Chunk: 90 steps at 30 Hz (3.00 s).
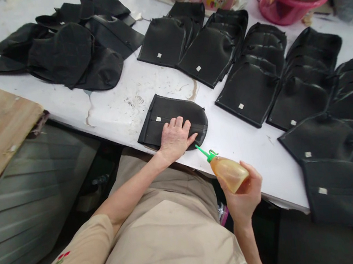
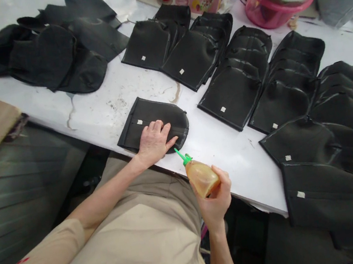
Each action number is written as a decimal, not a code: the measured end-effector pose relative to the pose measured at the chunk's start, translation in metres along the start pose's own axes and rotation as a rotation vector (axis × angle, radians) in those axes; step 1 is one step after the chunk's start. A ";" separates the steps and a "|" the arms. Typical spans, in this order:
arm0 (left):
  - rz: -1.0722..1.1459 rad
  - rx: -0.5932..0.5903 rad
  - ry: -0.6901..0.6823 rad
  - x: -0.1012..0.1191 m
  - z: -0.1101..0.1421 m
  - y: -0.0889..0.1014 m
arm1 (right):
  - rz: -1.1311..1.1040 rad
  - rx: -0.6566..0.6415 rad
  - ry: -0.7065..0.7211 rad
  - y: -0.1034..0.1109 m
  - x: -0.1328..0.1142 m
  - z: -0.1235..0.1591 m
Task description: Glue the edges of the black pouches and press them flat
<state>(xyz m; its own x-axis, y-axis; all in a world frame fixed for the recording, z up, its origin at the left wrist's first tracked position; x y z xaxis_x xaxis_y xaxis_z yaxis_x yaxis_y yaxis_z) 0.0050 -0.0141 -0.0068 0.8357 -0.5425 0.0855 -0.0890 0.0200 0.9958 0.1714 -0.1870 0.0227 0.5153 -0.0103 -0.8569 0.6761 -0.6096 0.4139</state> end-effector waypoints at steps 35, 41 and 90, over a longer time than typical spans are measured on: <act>0.115 -0.089 -0.092 -0.012 0.007 0.006 | 0.142 0.003 0.153 -0.002 -0.005 0.013; 0.205 -0.082 -0.184 -0.015 0.010 0.009 | 0.179 0.039 0.170 -0.002 0.001 0.006; 0.405 -0.005 -0.115 -0.024 0.014 0.011 | 0.055 -0.062 0.061 -0.015 -0.011 0.012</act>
<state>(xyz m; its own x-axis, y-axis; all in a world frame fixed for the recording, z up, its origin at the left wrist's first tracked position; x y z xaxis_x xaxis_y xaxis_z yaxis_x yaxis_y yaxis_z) -0.0236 -0.0130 0.0017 0.6674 -0.5806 0.4663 -0.3950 0.2548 0.8826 0.1489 -0.1870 0.0220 0.5826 0.0069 -0.8127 0.6759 -0.5594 0.4798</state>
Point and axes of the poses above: each hand's wrist, its own z-axis away from the middle knuckle, its own y-axis out of the back of the hand, x = y × z, the point moved 6 cm from there along -z, towards the middle knuckle, and after that the axes turned 6 degrees about -y, right-handed, at the moved point
